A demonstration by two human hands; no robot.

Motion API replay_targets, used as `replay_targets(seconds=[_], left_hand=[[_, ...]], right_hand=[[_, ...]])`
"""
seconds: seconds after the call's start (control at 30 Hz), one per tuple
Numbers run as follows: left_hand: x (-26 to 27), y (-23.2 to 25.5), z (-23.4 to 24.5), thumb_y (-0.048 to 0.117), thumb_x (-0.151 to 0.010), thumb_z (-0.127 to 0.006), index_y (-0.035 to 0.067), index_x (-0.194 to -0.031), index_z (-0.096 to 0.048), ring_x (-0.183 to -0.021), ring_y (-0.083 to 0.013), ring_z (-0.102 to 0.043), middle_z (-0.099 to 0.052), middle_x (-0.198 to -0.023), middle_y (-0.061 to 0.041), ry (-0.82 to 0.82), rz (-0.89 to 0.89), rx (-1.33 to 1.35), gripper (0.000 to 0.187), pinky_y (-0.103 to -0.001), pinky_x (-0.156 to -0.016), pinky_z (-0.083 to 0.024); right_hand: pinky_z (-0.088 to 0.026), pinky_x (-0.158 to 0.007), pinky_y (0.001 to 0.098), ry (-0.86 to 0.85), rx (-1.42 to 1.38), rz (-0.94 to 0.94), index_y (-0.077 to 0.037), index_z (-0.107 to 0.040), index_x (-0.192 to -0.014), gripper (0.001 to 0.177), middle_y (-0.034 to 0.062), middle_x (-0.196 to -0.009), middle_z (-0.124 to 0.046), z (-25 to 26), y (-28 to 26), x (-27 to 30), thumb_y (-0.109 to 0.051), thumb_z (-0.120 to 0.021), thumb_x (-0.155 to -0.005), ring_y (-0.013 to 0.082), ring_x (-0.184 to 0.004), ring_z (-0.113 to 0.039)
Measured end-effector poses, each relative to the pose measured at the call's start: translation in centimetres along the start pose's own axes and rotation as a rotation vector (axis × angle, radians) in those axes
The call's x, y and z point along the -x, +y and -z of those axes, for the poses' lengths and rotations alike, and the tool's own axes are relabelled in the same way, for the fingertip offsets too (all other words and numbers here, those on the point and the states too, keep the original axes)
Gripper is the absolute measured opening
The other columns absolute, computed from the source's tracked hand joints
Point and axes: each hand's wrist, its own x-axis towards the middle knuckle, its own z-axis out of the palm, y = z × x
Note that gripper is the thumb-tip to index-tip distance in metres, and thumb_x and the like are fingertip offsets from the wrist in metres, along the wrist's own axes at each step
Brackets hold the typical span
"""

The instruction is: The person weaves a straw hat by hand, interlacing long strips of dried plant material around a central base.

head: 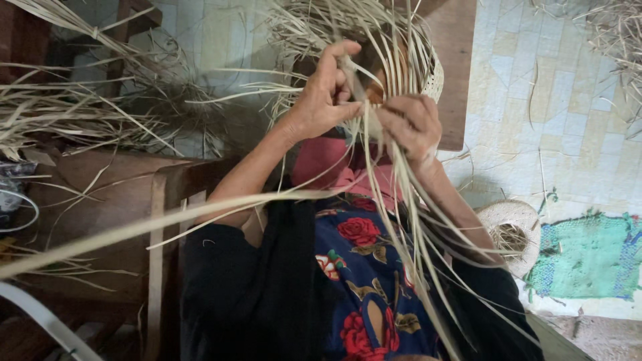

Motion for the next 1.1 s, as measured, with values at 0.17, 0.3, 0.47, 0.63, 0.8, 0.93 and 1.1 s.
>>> replay_targets(seconds=[0.17, 0.3, 0.47, 0.63, 0.8, 0.93, 1.1], left_hand=[[0.1, -1.6, -0.8, -0.006, -0.094, -0.088, 0.019, -0.153, -0.031, -0.066, -0.0069, -0.041, -0.048, -0.080, 0.000, 0.067, -0.076, 0.198, 0.087, -0.022, -0.063, -0.031], [0.3, -2.1, -1.5, -0.004, -0.096, -0.083, 0.018, -0.162, -0.016, -0.067, -0.0078, -0.044, -0.045, -0.078, 0.003, 0.138, -0.088, 0.043, 0.097, -0.026, -0.066, -0.035], [0.2, -2.0, -1.6, 0.013, -0.092, -0.091, 0.019, -0.161, -0.015, -0.063, -0.0047, -0.035, -0.042, -0.083, 0.001, 0.152, 0.017, 0.263, 0.102, -0.023, -0.061, -0.027], [-0.4, -0.7, -2.0, 0.004, -0.093, -0.074, 0.017, -0.151, -0.028, -0.059, -0.0091, -0.047, -0.047, -0.079, 0.001, 0.218, 0.163, 0.321, 0.074, -0.026, -0.052, -0.046], [-0.1, -1.5, -2.0, -0.001, -0.099, -0.077, 0.015, -0.153, -0.024, -0.062, -0.0078, -0.043, -0.047, -0.078, 0.002, 0.181, -0.015, 0.127, 0.077, -0.023, -0.057, -0.030], [-0.1, -1.0, -2.4, 0.019, -0.091, -0.087, 0.013, -0.150, -0.027, -0.062, -0.0072, -0.045, -0.045, -0.072, 0.005, 0.220, 0.015, 0.069, 0.085, -0.024, -0.057, -0.034], [-0.3, -0.8, -2.2, 0.023, -0.090, -0.090, 0.010, -0.149, -0.021, -0.119, -0.0300, -0.069, -0.036, -0.148, -0.016, 0.179, -0.091, 0.202, 0.092, -0.039, -0.104, -0.063]], right_hand=[[-0.050, -0.054, 0.0330, 0.085, -0.074, -0.085, -0.006, -0.076, -0.104, 0.021, 0.0114, -0.087, -0.067, -1.8, 1.6, 0.0, -0.027, -0.080, -0.100, 0.0204, -0.068, -0.060], [-0.045, -0.067, 0.0364, 0.014, -0.199, -0.236, 0.003, -0.076, -0.100, 0.022, 0.0171, -0.092, -0.065, 0.5, -0.5, -2.3, -0.018, -0.081, -0.096, 0.0267, -0.076, -0.057], [-0.051, -0.081, 0.0357, 0.004, 0.061, -0.029, -0.016, -0.073, -0.123, 0.030, 0.0058, -0.101, -0.068, -0.6, 0.1, 2.9, -0.035, -0.076, -0.099, 0.0235, -0.095, -0.056], [-0.055, -0.073, 0.0339, 0.034, 0.040, 0.029, -0.016, -0.071, -0.125, 0.022, 0.0084, -0.110, -0.071, 0.0, 0.7, 2.0, -0.022, -0.072, -0.104, 0.0232, -0.093, -0.061], [-0.041, -0.054, 0.0302, 0.102, 0.054, 0.000, -0.015, -0.077, -0.101, 0.011, 0.0074, -0.085, -0.072, -1.0, 1.3, -0.5, -0.026, -0.079, -0.102, 0.0174, -0.065, -0.054], [-0.047, -0.067, 0.0330, 0.084, -0.110, -0.152, -0.011, -0.077, -0.108, 0.025, 0.0077, -0.090, -0.068, 0.0, 1.3, 0.9, -0.033, -0.078, -0.096, 0.0201, -0.078, -0.058], [-0.051, -0.079, 0.0375, 0.007, -0.039, -0.100, -0.009, -0.077, -0.088, 0.025, 0.0087, -0.093, -0.073, 0.3, 0.7, 3.2, -0.028, -0.092, -0.086, 0.0246, -0.089, -0.064]])
